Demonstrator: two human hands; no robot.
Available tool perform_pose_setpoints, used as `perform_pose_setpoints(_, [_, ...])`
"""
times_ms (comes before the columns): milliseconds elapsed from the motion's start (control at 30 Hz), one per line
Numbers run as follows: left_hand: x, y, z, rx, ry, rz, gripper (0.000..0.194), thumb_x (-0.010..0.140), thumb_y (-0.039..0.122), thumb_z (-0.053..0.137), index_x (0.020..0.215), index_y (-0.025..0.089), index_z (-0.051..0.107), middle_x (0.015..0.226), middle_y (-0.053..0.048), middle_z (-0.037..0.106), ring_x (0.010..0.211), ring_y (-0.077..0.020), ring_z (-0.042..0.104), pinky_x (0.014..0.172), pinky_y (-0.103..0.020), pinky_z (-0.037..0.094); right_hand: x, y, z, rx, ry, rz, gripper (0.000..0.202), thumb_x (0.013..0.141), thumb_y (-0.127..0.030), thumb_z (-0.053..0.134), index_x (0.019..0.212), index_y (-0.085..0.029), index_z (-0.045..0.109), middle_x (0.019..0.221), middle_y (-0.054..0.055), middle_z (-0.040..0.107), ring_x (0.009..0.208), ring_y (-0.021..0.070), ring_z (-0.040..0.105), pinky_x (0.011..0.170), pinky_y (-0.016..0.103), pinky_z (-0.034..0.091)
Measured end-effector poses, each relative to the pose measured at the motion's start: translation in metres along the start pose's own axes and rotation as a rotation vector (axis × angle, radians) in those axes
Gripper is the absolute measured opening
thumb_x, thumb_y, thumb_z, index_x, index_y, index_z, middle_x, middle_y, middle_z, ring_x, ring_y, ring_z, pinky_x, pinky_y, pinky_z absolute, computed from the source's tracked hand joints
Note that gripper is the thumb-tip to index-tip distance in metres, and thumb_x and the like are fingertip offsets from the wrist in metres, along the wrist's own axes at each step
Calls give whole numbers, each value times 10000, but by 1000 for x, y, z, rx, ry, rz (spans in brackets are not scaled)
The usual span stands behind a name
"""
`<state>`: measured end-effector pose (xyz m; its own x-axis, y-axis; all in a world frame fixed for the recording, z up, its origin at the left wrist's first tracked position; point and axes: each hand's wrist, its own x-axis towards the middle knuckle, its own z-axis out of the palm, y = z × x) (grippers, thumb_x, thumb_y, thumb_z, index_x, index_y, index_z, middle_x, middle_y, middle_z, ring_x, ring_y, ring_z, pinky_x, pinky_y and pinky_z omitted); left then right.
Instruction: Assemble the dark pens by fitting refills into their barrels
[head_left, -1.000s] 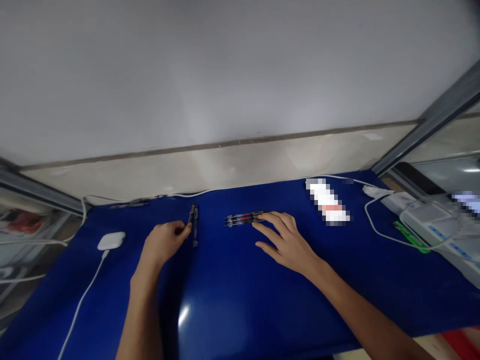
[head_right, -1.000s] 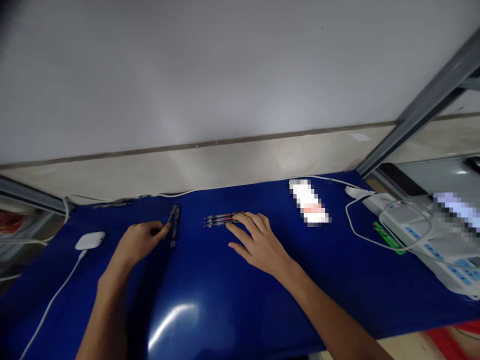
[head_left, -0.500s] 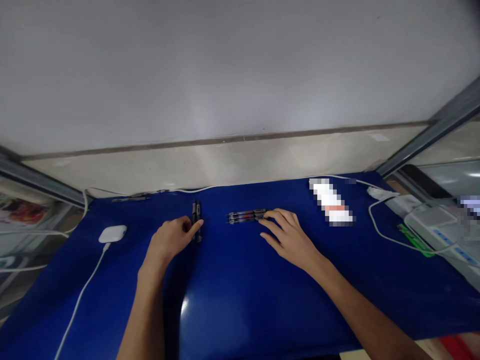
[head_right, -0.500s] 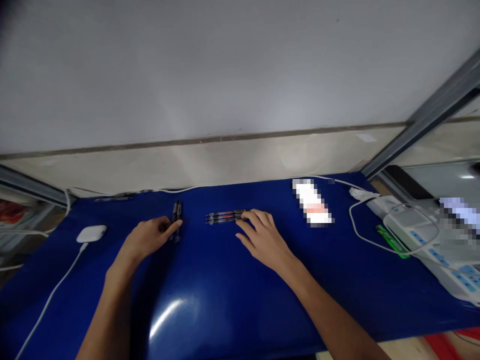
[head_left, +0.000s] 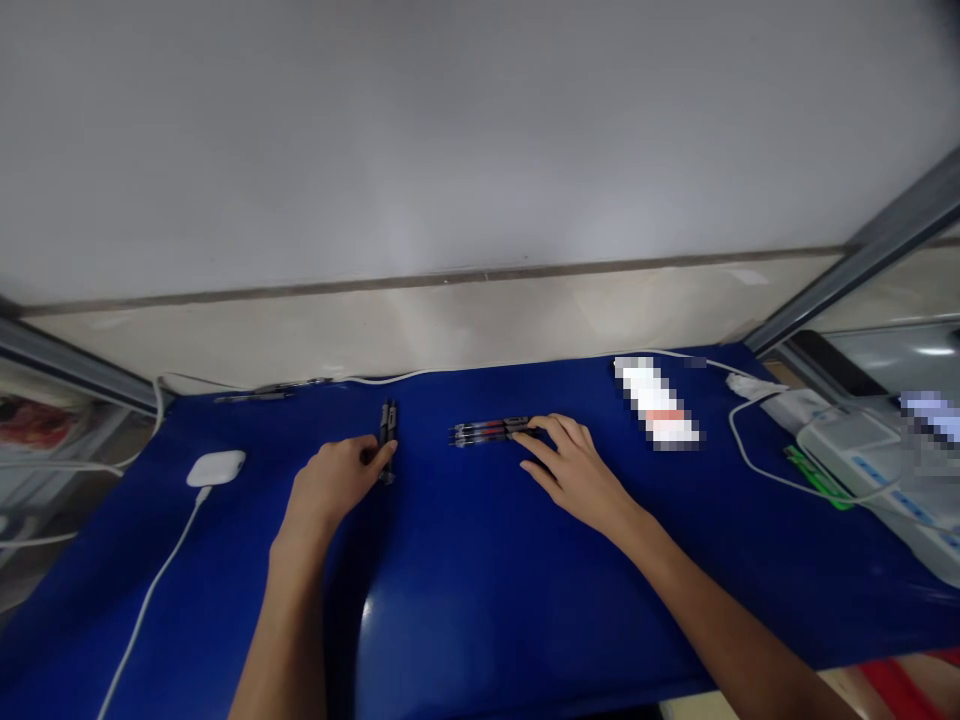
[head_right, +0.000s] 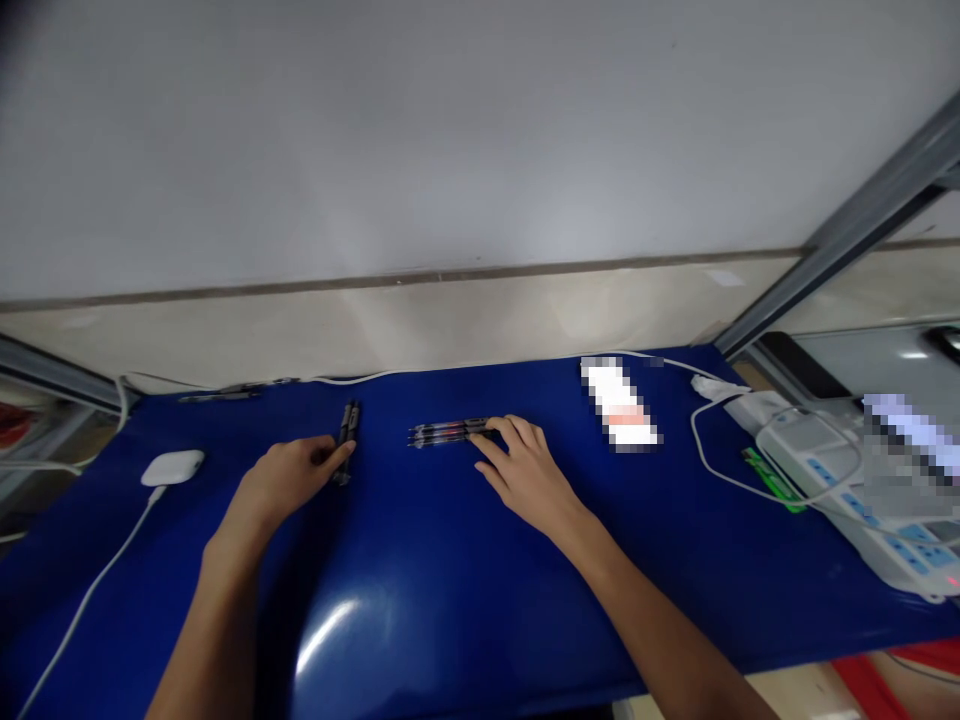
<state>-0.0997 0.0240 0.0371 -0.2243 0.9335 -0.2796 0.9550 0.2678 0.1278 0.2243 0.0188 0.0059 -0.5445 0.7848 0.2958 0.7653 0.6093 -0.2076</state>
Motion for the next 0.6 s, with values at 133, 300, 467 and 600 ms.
perform_pose_setpoints(133, [-1, 1, -2, 20, -13, -17, 517, 843, 692, 370, 753, 276, 663, 745, -59, 683, 731, -273, 635, 556, -288, 333, 0, 0, 0, -17, -7, -4, 376, 984, -302, 459, 1350, -236, 521, 1333, 115, 492, 1235, 295, 424, 991, 496, 421])
perform_pose_setpoints(300, [-5, 2, -4, 54, 65, -73, 590, 860, 721, 294, 820, 259, 659, 770, -91, 677, 736, -299, 630, 535, -295, 317, -1, -1, -1, 24, 12, -15, 262, 981, -243, 472, 1199, -217, 615, 1336, 104, 482, 1262, 278, 405, 1019, 468, 404])
perform_pose_setpoints(467, [-13, 17, -1, 94, 399, -6, 519, 954, 574, 282, 822, 211, 628, 740, -80, 646, 704, -244, 603, 532, -288, 300, -1, -1, 1, 46, -21, -4, 286, 971, -272, 515, 1234, -182, 582, 1233, 105, 560, 1200, 260, 451, 976, 437, 422])
perform_pose_setpoints(600, [-25, 50, 18, 41, 628, 457, 360, 985, 431, 384, 905, 186, 637, 827, -64, 638, 848, -207, 577, 735, -300, 401, 0, -1, 5, 78, -47, -33, 179, 987, -236, 483, 1075, -176, 627, 1079, 75, 630, 1067, 218, 521, 879, 382, 437])
